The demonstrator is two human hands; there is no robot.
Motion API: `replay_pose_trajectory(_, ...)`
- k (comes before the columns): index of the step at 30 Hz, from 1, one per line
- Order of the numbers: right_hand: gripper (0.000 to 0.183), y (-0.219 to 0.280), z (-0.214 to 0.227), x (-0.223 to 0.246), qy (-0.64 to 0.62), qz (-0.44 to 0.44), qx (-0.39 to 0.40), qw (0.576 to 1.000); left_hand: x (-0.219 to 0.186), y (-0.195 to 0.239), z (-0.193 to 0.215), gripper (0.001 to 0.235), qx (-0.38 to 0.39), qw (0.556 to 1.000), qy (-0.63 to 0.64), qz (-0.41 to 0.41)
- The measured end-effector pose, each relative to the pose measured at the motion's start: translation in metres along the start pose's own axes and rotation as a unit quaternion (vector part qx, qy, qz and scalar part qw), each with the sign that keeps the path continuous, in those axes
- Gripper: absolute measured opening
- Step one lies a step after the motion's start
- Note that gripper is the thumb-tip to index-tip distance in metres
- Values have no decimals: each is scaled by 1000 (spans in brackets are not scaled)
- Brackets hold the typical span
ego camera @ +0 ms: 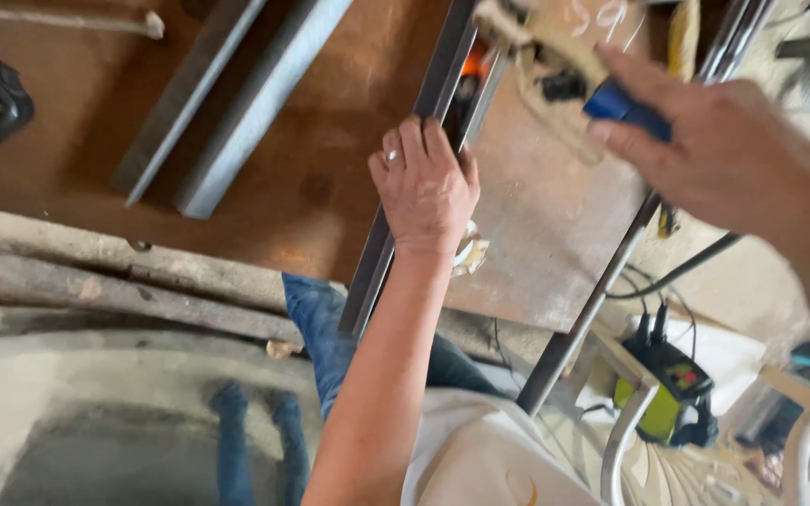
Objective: The person arranges steel angle bars on a rusty workbench, positions nuts and wipes the surface with a cloth, then welds the bars with a bright arc flash. They put on safety glasses, secure a bar with a locking clamp, and grind or cut the metal producing sparks before repositioning the bars.
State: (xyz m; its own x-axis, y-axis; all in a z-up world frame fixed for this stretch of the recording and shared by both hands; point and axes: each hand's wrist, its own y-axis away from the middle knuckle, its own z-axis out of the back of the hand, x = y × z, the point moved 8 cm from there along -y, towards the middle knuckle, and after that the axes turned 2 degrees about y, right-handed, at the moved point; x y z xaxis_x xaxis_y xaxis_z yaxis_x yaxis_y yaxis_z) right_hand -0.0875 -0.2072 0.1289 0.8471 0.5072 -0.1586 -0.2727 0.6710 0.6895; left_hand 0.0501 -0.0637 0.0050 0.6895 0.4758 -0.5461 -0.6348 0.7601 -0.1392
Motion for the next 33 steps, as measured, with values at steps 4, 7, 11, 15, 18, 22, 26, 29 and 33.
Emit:
replay_pose_trajectory(4,44,-7,-22,-16,-15,159,-134,978,2,14,-3,42,-20,1000,11,7)
replay_pose_trajectory(7,44,-20,-47,-37,-151,86,-29,984,2,11,-7,43,-39,999,12,-4)
replay_pose_trajectory(11,44,-23,-51,-33,-176,111,-3,978,3,17,-13,42,-45,999,6,-12)
replay_pose_trajectory(15,45,-23,-52,-25,-184,135,3,974,2,14,-13,43,-45,999,6,-12)
replay_pose_trajectory(18,46,-23,-53,-19,-192,160,12,968,3,13,-12,44,-44,999,6,-7)
replay_pose_trajectory(22,47,-22,-53,-10,-204,198,27,958,3,13,-10,49,-50,999,-1,-3)
replay_pose_trajectory(26,49,-20,-51,0,-217,235,40,947,3,13,-10,54,-42,999,-2,-3)
replay_pose_trajectory(29,50,-19,-50,6,-225,258,49,938,3,12,-9,56,-43,999,-7,-5)
replay_pose_trajectory(33,46,-14,-41,12,-191,233,36,953,3,14,-8,55,-45,999,-10,-6)
